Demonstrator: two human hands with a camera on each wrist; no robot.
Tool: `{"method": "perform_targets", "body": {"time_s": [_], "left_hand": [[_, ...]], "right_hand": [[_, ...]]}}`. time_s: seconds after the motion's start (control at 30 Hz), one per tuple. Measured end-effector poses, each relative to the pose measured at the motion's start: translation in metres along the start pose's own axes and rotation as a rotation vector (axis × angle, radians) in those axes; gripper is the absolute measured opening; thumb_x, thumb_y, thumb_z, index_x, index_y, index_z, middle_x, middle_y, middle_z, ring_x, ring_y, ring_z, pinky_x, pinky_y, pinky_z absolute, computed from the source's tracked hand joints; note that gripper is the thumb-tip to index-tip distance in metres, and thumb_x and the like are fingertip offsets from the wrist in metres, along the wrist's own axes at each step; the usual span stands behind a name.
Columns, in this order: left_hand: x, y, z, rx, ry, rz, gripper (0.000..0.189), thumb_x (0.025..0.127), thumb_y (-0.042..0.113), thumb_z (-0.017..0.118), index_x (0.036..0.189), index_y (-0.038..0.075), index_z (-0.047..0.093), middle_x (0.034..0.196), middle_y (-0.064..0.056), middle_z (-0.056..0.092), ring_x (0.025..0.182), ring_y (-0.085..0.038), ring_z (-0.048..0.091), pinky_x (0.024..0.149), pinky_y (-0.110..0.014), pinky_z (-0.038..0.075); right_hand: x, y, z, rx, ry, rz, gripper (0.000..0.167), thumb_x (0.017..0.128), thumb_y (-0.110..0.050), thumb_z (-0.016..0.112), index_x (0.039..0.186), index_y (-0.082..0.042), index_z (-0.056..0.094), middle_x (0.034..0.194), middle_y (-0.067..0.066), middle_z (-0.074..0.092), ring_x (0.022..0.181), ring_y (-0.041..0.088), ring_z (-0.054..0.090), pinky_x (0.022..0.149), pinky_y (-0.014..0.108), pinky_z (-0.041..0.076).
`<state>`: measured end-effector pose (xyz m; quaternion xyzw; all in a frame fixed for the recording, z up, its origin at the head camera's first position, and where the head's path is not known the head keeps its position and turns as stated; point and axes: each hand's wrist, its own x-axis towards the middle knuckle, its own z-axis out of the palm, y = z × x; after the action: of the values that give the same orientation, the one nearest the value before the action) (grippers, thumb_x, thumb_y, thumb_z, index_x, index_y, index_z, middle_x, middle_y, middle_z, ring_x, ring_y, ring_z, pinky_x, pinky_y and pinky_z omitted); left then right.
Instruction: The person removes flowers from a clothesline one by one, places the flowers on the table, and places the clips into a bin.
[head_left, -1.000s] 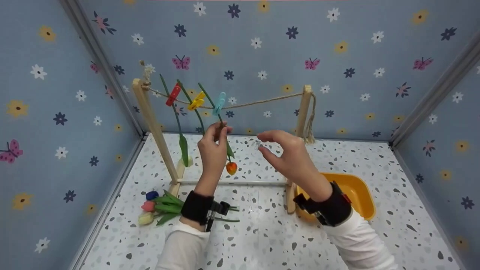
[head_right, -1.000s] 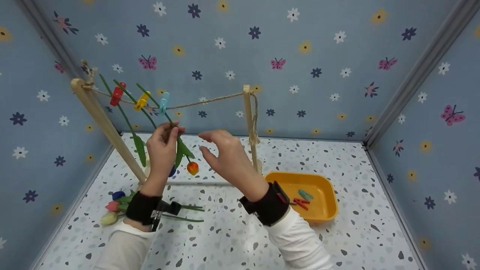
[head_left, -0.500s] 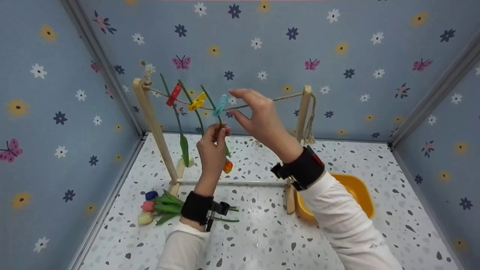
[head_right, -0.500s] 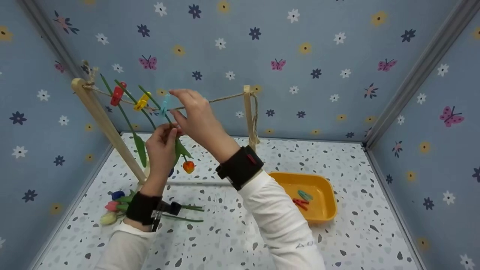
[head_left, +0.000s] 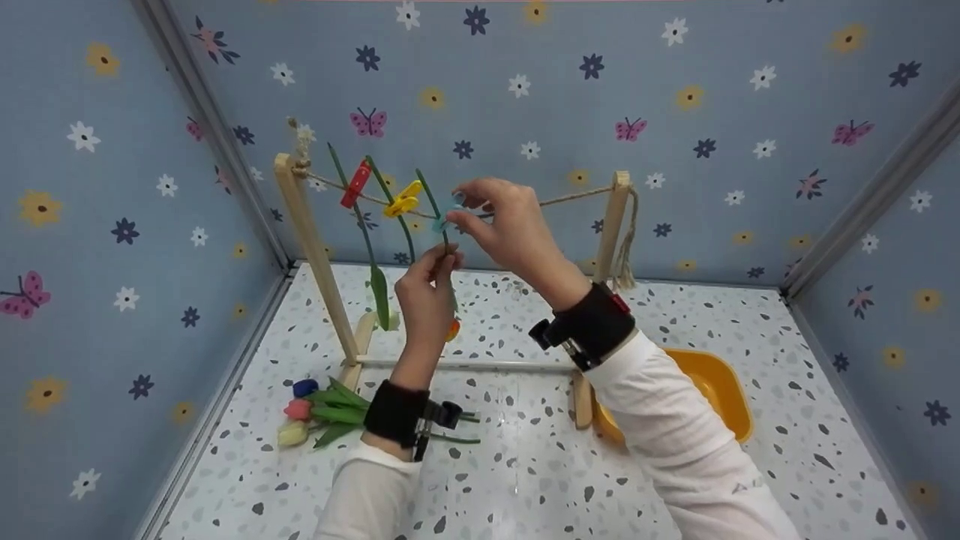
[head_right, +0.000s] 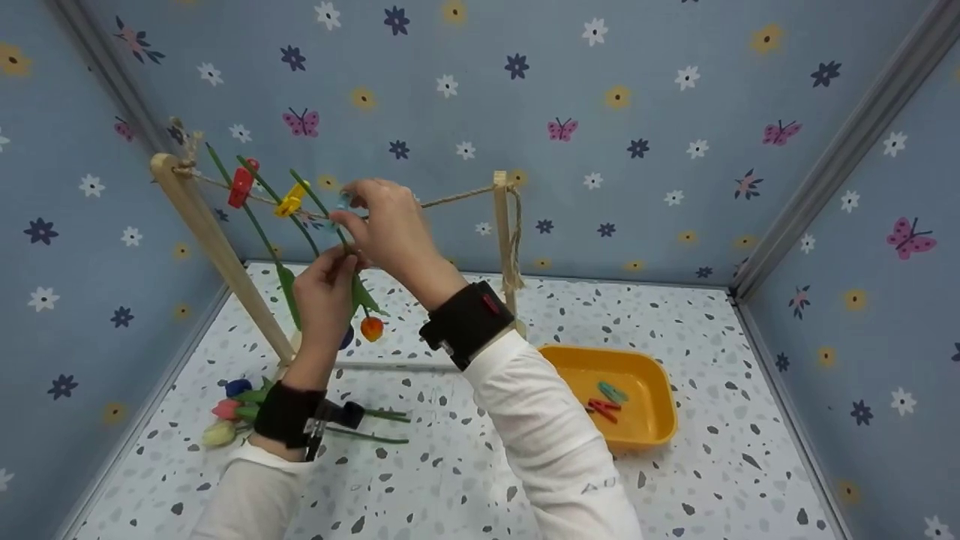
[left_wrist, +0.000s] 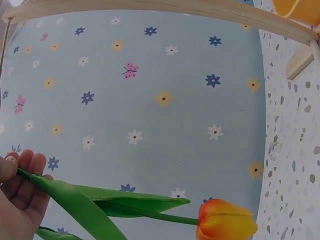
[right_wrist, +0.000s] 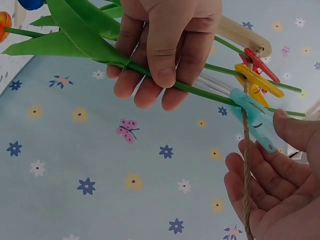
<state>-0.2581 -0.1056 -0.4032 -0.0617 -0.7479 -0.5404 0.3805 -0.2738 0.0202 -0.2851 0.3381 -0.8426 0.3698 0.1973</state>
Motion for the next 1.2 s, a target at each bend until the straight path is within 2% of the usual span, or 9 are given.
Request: {"method": "perform_targets", "body": {"time_s": [0.1, 0.27, 0.5, 0.8, 1.0, 1.2], "left_hand": [[-0.001, 0.000, 0.000, -0.005, 0.008, 0.015, 0.015, 0.093, 0.006, 0.058, 0.101, 0.001, 0.070, 0.087, -0.007, 0.072, 0.080, -0.016, 0.068, 0.070, -0.029, 0.054], [-0.001, 0.002, -0.001, -0.019, 0.002, -0.001, 0.016, 0.093, 0.008, 0.058, 0.102, 0.003, 0.070, 0.089, -0.007, 0.072, 0.082, -0.014, 0.068, 0.073, -0.028, 0.054], [-0.001, 0.002, 0.000, -0.058, 0.008, -0.013, 0.016, 0.093, 0.008, 0.058, 0.102, 0.001, 0.070, 0.089, -0.008, 0.072, 0.083, -0.017, 0.068, 0.075, -0.030, 0.055], [-0.002, 0.003, -0.001, -0.064, -0.012, -0.030, 0.016, 0.094, 0.011, 0.057, 0.101, 0.005, 0.070, 0.090, -0.006, 0.072, 0.083, -0.015, 0.068, 0.075, -0.028, 0.055], [-0.005, 0.006, -0.004, -0.106, -0.010, -0.019, 0.015, 0.094, 0.010, 0.058, 0.101, 0.004, 0.070, 0.090, -0.009, 0.072, 0.083, -0.018, 0.068, 0.076, -0.031, 0.055], [-0.011, 0.016, -0.008, -0.145, -0.033, 0.004, 0.017, 0.093, 0.010, 0.058, 0.103, 0.003, 0.069, 0.091, -0.009, 0.071, 0.083, -0.018, 0.068, 0.077, -0.027, 0.055]], "right_hand": [[-0.002, 0.000, 0.000, 0.038, 0.032, -0.006, 0.026, 0.090, -0.021, 0.066, 0.108, -0.003, 0.069, 0.095, 0.010, 0.070, 0.086, 0.017, 0.066, 0.080, 0.027, 0.053], [-0.004, 0.001, 0.001, 0.073, 0.106, -0.014, 0.022, 0.087, -0.019, 0.069, 0.102, -0.003, 0.073, 0.088, 0.009, 0.072, 0.078, 0.015, 0.068, 0.076, 0.026, 0.055], [-0.007, 0.002, 0.003, 0.068, 0.198, -0.077, 0.021, 0.086, -0.021, 0.069, 0.096, -0.003, 0.074, 0.087, 0.008, 0.072, 0.077, 0.015, 0.066, 0.073, 0.024, 0.054], [-0.006, 0.004, -0.003, 0.140, 0.293, -0.113, 0.019, 0.086, -0.024, 0.070, 0.086, -0.004, 0.069, 0.091, 0.006, 0.072, 0.080, 0.015, 0.065, 0.075, 0.026, 0.050], [-0.007, 0.002, -0.007, 0.155, 0.313, -0.149, 0.021, 0.087, -0.025, 0.068, 0.091, -0.004, 0.069, 0.089, 0.006, 0.071, 0.081, 0.013, 0.064, 0.075, 0.028, 0.050], [-0.014, 0.003, -0.017, 0.163, 0.286, -0.163, 0.033, 0.086, -0.026, 0.070, 0.109, -0.002, 0.068, 0.095, 0.009, 0.070, 0.089, 0.016, 0.065, 0.081, 0.031, 0.051]]}}
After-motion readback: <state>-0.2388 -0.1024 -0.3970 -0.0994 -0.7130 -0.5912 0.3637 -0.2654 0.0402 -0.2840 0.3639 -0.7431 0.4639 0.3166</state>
